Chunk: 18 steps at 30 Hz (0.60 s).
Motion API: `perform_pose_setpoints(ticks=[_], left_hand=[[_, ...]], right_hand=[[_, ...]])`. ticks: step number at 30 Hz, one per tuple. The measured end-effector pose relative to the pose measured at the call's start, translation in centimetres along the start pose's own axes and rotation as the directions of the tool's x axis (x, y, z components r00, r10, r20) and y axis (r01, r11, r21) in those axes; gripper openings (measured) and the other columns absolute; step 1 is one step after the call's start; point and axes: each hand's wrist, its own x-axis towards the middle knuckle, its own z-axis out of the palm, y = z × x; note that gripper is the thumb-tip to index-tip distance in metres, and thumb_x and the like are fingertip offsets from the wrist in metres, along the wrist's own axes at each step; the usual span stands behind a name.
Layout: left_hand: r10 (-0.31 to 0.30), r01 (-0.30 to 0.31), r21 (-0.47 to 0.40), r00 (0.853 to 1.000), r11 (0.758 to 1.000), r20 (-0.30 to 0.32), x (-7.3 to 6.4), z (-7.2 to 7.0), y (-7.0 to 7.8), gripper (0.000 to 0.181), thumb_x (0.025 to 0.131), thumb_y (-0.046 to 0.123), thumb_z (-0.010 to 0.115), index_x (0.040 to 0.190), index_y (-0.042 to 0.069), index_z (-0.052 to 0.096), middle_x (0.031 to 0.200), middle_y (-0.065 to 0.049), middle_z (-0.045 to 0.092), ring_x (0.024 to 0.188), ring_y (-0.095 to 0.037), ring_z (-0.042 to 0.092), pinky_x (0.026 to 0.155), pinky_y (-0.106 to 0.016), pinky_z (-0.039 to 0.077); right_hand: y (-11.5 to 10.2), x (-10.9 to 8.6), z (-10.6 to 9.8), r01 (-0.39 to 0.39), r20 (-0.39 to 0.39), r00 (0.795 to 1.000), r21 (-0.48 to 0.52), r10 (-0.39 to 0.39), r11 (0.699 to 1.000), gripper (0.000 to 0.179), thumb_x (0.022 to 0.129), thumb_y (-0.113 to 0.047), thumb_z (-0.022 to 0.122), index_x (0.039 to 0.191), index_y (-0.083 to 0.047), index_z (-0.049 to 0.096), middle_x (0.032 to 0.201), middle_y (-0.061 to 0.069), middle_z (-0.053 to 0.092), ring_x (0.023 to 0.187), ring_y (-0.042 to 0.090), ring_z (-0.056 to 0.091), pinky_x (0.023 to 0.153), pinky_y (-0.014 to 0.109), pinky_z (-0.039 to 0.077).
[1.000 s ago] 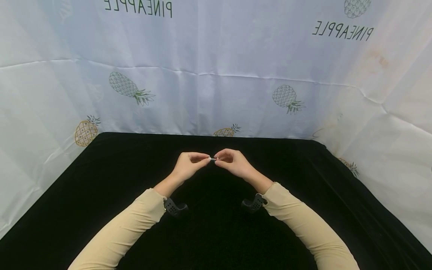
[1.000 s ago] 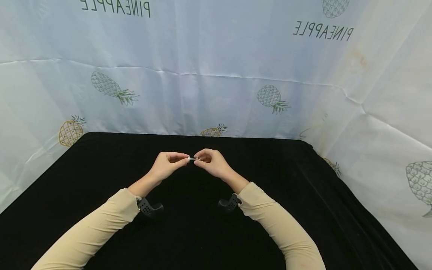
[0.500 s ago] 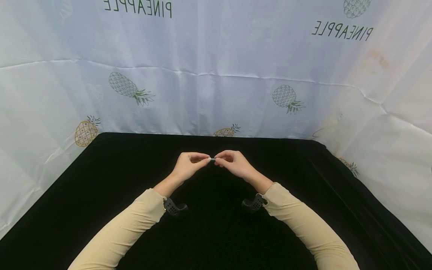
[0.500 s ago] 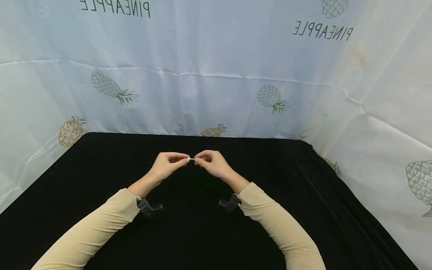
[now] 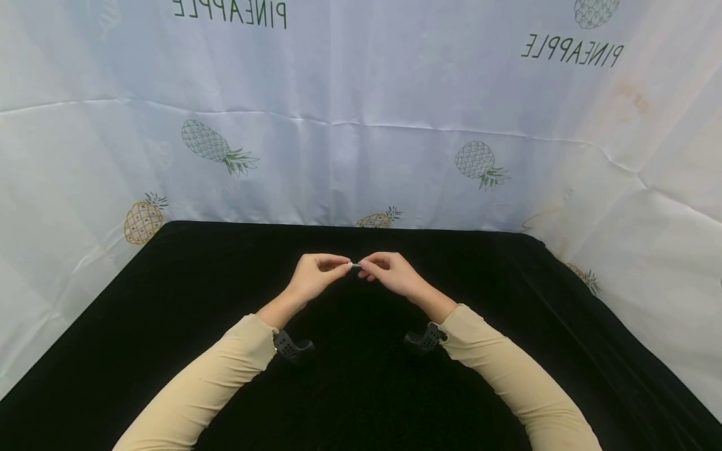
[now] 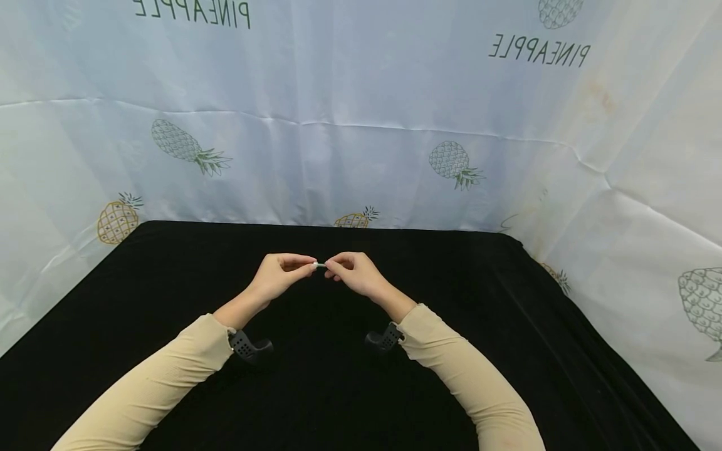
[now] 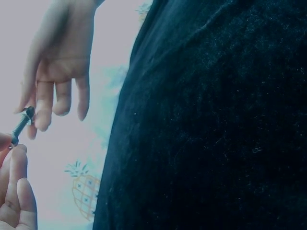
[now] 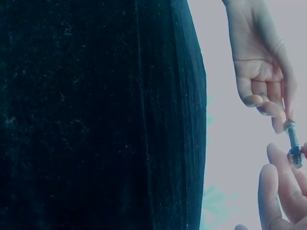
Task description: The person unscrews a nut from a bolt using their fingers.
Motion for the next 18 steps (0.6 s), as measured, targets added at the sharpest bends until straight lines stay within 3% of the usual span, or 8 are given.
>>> perform_pose_setpoints(ticks=[8,14,18], left_hand=[[-0.003,0.003,0.001,1.000,1.000,-0.002,0.00,-0.03,0.05,0.025,0.088,0.023,0.065,0.106,0.007,0.070,0.110,-0.012,0.069,0.099,-0.022,0.065,0.085,-0.034,0.054],[-0.003,0.003,-0.004,1.000,1.000,0.002,0.06,0.00,0.03,0.025,0.088,0.024,0.065,0.107,0.007,0.070,0.110,-0.011,0.069,0.100,-0.022,0.065,0.086,-0.035,0.054],[-0.010,0.010,0.001,1.000,1.000,0.004,0.04,0.00,0.09,0.026,0.088,0.025,0.065,0.107,0.008,0.069,0.111,-0.011,0.069,0.100,-0.022,0.065,0.086,-0.035,0.053]], right_hand=[[0.14,0.14,-0.03,0.078,-0.048,0.996,-0.034,-0.080,0.996,0.028,0.090,-0.018,0.061,0.115,-0.005,0.059,0.111,0.013,0.062,0.099,0.024,0.061,0.085,0.035,0.052],[0.03,0.23,0.02,-0.030,-0.044,0.999,0.030,0.031,0.999,0.033,0.095,-0.029,0.053,0.118,-0.006,0.059,0.110,0.016,0.066,0.106,0.036,0.059,0.095,0.047,0.047],[-0.02,0.23,0.07,-0.044,-0.025,0.999,0.041,0.045,0.998,0.031,0.096,-0.027,0.051,0.114,-0.004,0.061,0.105,0.017,0.068,0.106,0.038,0.059,0.097,0.049,0.045]])
